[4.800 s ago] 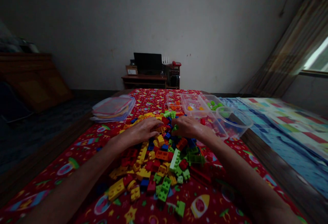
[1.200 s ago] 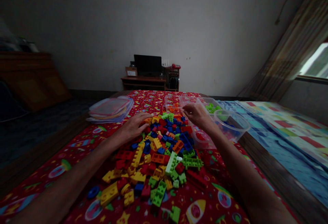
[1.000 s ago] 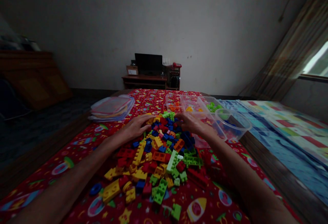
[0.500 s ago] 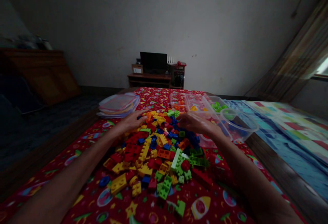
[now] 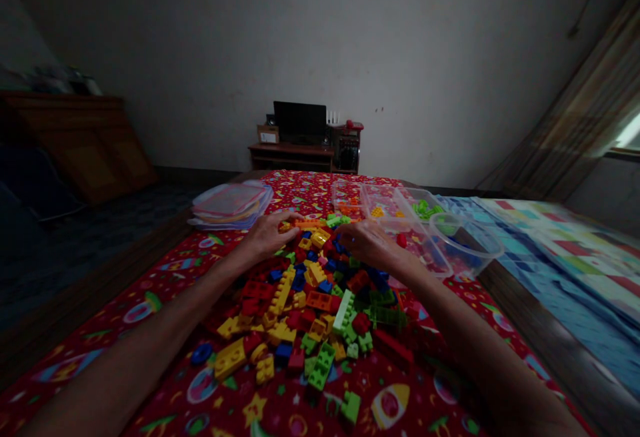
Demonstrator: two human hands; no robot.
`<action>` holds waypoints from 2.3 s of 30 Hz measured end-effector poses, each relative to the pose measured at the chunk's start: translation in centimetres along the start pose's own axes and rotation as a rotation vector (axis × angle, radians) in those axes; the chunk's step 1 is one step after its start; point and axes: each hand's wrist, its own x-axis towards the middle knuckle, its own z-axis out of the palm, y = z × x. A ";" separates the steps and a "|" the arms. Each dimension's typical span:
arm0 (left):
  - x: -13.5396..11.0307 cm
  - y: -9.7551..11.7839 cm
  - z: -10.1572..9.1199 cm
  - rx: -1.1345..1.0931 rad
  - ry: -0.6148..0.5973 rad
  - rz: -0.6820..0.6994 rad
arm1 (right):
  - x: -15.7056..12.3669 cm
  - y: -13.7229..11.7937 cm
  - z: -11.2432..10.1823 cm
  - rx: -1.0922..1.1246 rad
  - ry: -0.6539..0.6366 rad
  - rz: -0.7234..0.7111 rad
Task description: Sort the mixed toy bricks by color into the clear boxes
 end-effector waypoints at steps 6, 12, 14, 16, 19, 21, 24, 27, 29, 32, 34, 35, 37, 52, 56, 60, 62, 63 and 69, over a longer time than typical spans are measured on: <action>0.0 1.5 -0.2 -0.293 -0.069 0.053 | 0.1 0.3 0.5 0.067 0.180 -0.068; -0.6 3.3 0.1 -0.229 -0.059 0.096 | 0.1 0.2 0.8 0.047 0.095 -0.041; -0.6 3.4 0.0 -0.208 -0.053 0.093 | 0.1 0.1 0.7 0.070 0.105 -0.043; -0.6 3.3 0.1 -0.208 -0.054 0.085 | 0.1 0.1 0.6 0.102 0.115 -0.046; -0.6 3.4 0.1 -0.208 -0.041 0.086 | 0.3 0.3 0.6 0.131 0.118 -0.023; -0.7 3.5 0.0 -0.206 -0.025 0.096 | 0.4 0.2 0.6 0.119 0.113 0.006; -0.8 3.7 0.1 -0.208 -0.009 0.127 | 0.5 -0.1 0.4 0.075 0.093 0.030; -0.8 3.6 0.3 -0.202 0.014 0.173 | 0.4 -0.5 0.1 0.027 0.072 0.051; -0.7 3.4 0.5 -0.173 0.027 0.206 | 0.4 -0.5 0.0 -0.001 0.072 0.077; -0.6 3.0 0.6 -0.093 0.054 0.235 | 0.1 -0.1 -0.3 0.020 0.111 0.092; -0.5 2.6 0.5 -0.054 0.078 0.233 | 0.0 0.4 -0.7 0.066 0.156 0.087; -0.4 2.4 0.4 -0.042 0.086 0.227 | 0.1 0.7 -0.9 0.089 0.178 0.094; -0.2 1.8 0.3 -0.024 0.083 0.215 | 0.5 1.4 -1.4 0.132 0.223 0.149; -0.2 0.0 1.8 0.000 -0.075 0.276 | 4.2 2.9 -2.1 0.138 0.265 0.384; -0.1 -0.5 2.2 0.021 -0.090 0.285 | 2.5 1.4 -2.0 0.090 0.224 0.349; 0.5 -2.5 1.4 0.081 -0.039 0.205 | 1.4 0.5 -1.2 0.024 0.132 0.233; 0.8 -4.0 0.5 0.124 -0.046 0.132 | 1.1 0.2 -0.3 0.016 0.057 0.149; 0.8 -4.7 0.0 0.144 -0.070 0.089 | 1.0 0.1 0.2 0.007 0.019 0.115; -0.8 -6.0 -1.6 0.121 -0.342 -0.089 | 1.6 -0.2 1.6 -0.066 -0.092 0.065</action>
